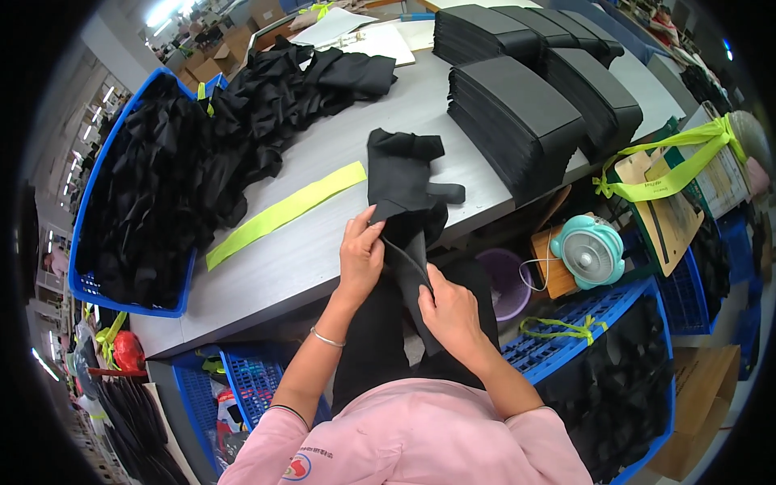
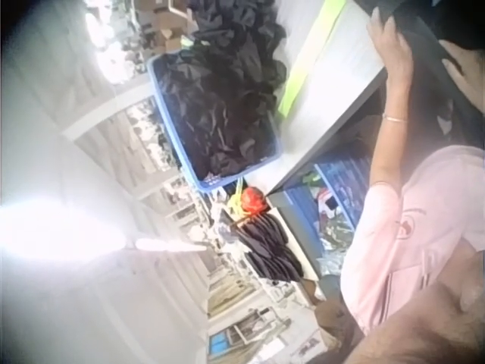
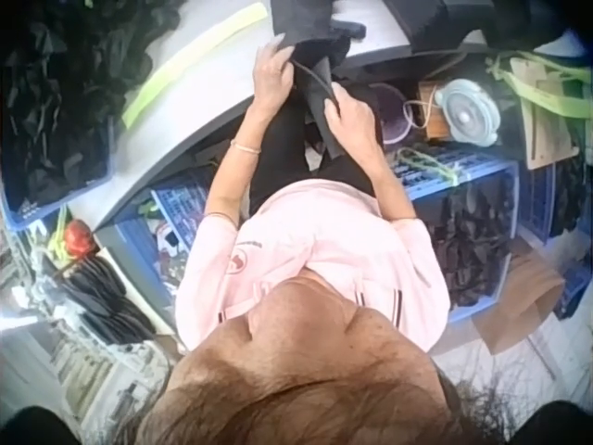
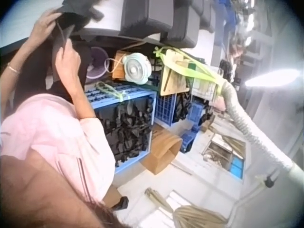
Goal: Inspecting black fabric components and inserting foam pads at a factory workbench.
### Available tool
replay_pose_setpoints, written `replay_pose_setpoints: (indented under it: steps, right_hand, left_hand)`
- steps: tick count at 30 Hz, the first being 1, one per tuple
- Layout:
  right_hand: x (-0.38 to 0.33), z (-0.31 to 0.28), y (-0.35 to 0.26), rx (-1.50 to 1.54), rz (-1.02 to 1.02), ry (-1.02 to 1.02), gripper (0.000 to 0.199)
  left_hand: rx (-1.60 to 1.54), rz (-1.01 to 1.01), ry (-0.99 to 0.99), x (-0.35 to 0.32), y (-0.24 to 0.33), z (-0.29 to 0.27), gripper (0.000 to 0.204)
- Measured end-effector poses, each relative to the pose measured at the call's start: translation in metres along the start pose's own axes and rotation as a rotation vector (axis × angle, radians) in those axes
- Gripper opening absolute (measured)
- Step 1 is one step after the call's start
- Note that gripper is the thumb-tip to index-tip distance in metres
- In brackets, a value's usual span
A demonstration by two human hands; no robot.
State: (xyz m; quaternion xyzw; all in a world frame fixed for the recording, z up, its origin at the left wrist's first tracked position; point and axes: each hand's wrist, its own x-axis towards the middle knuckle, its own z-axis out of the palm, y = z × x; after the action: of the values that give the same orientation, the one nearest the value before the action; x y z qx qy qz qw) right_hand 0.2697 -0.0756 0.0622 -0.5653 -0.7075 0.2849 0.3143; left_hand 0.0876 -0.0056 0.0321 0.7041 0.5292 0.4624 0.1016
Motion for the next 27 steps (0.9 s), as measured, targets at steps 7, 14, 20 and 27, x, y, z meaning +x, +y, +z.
replay_pose_setpoints:
  steps: [7, 14, 20, 27]
  right_hand:
    - [0.006, 0.025, 0.02, -0.117, -0.138, 0.153, 0.014]
    - [0.002, 0.038, 0.008, -0.06, -0.13, 0.064, 0.008]
    - [0.005, 0.074, 0.097, 0.776, -0.065, -0.151, 0.02]
    - [0.011, 0.034, 0.032, 1.494, 0.353, -0.006, 0.045]
  left_hand:
    - [-0.228, 0.236, -0.236, -0.019, 0.067, -0.019, 0.029]
    - [-0.007, 0.22, -0.104, -0.022, 0.05, -0.039, 0.032]
    - [-0.346, 0.237, -0.299, -0.071, 0.099, -0.031, 0.055]
    - [-0.182, -0.12, 0.023, -0.089, 0.102, -0.048, 0.076]
